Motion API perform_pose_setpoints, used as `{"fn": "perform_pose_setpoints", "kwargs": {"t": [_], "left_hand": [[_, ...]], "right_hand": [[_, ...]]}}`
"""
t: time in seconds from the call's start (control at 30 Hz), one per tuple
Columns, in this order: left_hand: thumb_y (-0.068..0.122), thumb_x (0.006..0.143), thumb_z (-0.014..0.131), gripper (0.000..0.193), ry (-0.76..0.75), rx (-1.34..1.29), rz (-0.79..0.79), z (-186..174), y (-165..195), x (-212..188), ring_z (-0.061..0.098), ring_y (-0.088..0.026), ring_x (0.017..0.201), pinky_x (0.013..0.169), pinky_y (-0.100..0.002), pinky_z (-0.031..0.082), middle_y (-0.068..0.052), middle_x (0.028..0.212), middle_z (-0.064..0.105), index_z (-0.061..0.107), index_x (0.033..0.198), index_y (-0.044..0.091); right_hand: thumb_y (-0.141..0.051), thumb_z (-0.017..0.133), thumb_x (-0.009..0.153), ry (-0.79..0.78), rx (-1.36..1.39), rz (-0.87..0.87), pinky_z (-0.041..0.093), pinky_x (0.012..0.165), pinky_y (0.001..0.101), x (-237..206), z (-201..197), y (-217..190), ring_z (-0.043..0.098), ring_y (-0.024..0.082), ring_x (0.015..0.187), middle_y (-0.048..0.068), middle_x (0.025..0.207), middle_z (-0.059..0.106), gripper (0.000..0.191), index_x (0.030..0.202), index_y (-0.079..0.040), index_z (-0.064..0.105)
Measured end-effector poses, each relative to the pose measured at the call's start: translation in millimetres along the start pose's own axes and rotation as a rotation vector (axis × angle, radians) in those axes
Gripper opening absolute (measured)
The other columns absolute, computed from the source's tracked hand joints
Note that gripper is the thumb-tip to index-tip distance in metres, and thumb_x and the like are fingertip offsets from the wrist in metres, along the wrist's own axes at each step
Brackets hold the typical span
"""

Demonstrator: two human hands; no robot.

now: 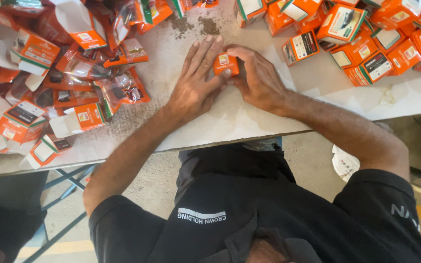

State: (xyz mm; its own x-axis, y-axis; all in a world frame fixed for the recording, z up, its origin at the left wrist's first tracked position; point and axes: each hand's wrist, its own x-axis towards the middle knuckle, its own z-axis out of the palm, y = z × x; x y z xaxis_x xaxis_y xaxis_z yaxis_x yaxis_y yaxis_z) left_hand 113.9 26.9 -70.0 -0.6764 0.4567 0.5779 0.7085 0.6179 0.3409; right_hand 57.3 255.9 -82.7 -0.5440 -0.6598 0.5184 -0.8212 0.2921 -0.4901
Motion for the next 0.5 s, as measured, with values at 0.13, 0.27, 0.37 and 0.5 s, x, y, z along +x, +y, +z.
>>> {"fn": "perform_pose_setpoints", "kwargs": {"t": [0.13,0.27,0.37,0.5], "left_hand": [[0.013,0.087,0.086,0.048,0.091,0.214,0.05,-28,-10,-15,0.039,-0.04,0.151,0.126,-0.065,0.028,-0.019,0.159,0.044,0.065,0.129,0.004],[0.014,0.088,0.08,0.046,0.291,0.672,-0.427,-81,-41,-51,0.044,-0.043,0.139,0.112,-0.061,0.037,-0.024,0.155,0.039,0.062,0.128,0.001],[0.011,0.084,0.08,0.039,0.264,0.786,-0.594,-109,-70,-58,0.049,-0.043,0.131,0.11,-0.059,0.039,-0.022,0.149,0.043,0.066,0.12,0.003],[0.0,0.094,0.078,0.02,0.438,0.507,-0.428,-103,-53,-32,0.052,-0.04,0.136,0.11,-0.052,0.045,-0.022,0.154,0.042,0.065,0.109,0.005]], "right_hand": [[-0.007,0.081,0.099,0.093,-0.181,-0.136,0.05,0.113,0.0505,9,-19,10,0.061,0.04,0.132,0.019,0.139,0.061,0.057,0.142,-0.006,0.043],[-0.028,0.071,0.109,0.412,-0.174,0.031,0.036,0.123,0.0491,6,-38,18,0.04,0.04,0.144,0.024,0.152,0.036,0.071,0.152,0.0,0.022],[-0.035,0.075,0.11,0.406,-0.221,-0.061,0.028,0.127,0.0501,8,-32,14,0.03,0.041,0.148,0.024,0.161,0.026,0.077,0.155,-0.001,0.022],[-0.033,0.08,0.105,0.208,-0.249,-0.18,0.03,0.128,0.0583,12,-10,-5,0.04,0.042,0.147,0.021,0.153,0.038,0.068,0.15,-0.006,0.036]]}}
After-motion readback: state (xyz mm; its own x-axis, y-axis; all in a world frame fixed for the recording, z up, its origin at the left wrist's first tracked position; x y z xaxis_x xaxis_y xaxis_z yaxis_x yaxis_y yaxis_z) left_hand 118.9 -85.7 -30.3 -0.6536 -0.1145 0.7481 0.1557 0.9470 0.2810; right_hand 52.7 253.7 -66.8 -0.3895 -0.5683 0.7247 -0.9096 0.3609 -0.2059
